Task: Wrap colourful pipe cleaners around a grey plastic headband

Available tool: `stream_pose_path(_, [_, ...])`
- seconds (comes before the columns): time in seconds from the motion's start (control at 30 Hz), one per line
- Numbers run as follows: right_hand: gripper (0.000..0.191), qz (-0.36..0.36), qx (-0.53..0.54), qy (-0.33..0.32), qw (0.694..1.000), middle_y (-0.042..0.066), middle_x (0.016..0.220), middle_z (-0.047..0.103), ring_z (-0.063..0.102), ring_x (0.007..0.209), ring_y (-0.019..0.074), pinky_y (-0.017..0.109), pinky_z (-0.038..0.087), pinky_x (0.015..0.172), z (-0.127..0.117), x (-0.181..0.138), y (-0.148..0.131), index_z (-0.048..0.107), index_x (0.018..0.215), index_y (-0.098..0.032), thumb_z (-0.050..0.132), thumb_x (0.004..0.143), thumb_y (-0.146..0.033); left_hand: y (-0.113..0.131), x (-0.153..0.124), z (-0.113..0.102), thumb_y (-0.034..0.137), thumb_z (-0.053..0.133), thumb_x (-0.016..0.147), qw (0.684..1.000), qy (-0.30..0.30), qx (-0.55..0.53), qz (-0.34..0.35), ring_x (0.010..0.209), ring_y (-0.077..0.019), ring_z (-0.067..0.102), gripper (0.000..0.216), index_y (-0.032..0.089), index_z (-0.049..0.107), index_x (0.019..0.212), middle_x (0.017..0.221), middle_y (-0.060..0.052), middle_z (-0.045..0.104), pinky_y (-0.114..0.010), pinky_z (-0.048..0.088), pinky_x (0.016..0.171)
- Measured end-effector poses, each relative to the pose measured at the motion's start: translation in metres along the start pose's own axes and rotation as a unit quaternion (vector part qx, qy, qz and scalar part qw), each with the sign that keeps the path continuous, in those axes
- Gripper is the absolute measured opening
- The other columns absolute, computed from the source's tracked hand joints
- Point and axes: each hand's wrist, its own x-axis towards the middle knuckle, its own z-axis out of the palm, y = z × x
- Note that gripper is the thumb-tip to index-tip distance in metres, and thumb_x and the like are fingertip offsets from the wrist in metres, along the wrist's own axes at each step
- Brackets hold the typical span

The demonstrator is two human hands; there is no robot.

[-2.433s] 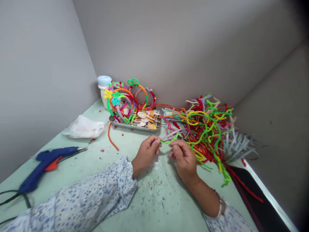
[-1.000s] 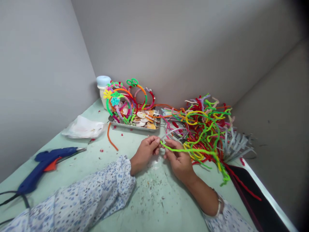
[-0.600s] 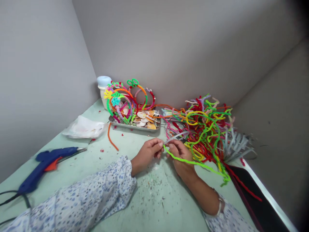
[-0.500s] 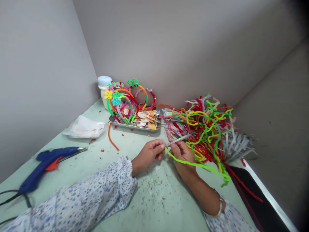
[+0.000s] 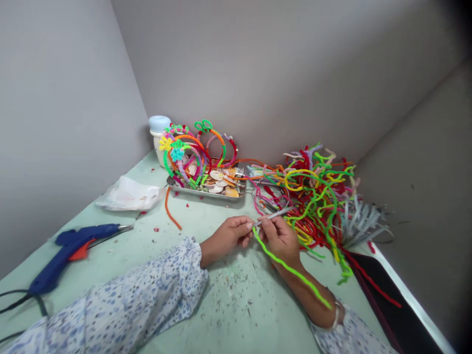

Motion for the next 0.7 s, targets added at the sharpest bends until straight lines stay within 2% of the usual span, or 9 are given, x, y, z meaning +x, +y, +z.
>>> stream_pose_path(0.2, [0.022, -0.01, -0.006, -0.012, 1.0, -0.004, 0.055, 0.055, 0.05, 0.05, 0.0114, 0.023, 0.04, 0.051, -0.0013, 0.0012, 0.0006, 0.061, 0.084, -0.019, 0.052, 0.089, -0.039, -0.0007, -0.0003, 0.0003, 0.046, 0.051, 0.085, 1.0, -0.011, 0.004, 0.0, 0.046, -0.0083, 0.036, 0.033, 0.014, 0.054, 0.075, 0.051, 0.003, 0.044, -0.023, 0.025, 0.049])
stream_pose_path(0.43, [0.023, 0.013, 0.032, 0.024, 0.999, -0.005, 0.053, 0.053, 0.048, 0.047, 0.0105, 0.022, 0.039, 0.048, 0.0014, 0.0018, 0.0007, 0.06, 0.083, -0.018, 0.055, 0.087, -0.04, 0.0002, -0.002, 0.0001, 0.038, 0.061, 0.079, 1.0, 0.001, -0.003, 0.021, 0.051, -0.0067, 0.043, 0.025, 0.014, 0.053, 0.083, 0.063, 0.003, 0.049, -0.021, 0.031, 0.05])
stream_pose_path(0.53, [0.023, 0.015, 0.036, 0.028, 0.999, -0.004, 0.054, 0.053, 0.048, 0.048, 0.0104, 0.022, 0.039, 0.047, 0.0022, 0.0017, 0.0005, 0.061, 0.084, -0.018, 0.055, 0.087, -0.04, -0.0016, -0.0022, 0.0017, 0.033, 0.066, 0.074, 0.999, 0.023, 0.017, 0.032, 0.051, -0.0057, 0.042, 0.024, 0.015, 0.053, 0.083, 0.068, 0.003, 0.05, -0.02, 0.033, 0.05])
stream_pose_path(0.7, [0.023, 0.015, 0.047, 0.02, 0.999, -0.005, 0.053, 0.053, 0.047, 0.047, 0.0101, 0.021, 0.038, 0.047, 0.0025, 0.0021, 0.0024, 0.061, 0.086, -0.018, 0.055, 0.087, -0.04, -0.0054, -0.0002, 0.0036, 0.031, 0.065, 0.075, 0.997, 0.058, 0.031, 0.048, 0.05, -0.0046, 0.04, 0.021, 0.015, 0.054, 0.083, 0.066, 0.004, 0.05, -0.019, 0.033, 0.049])
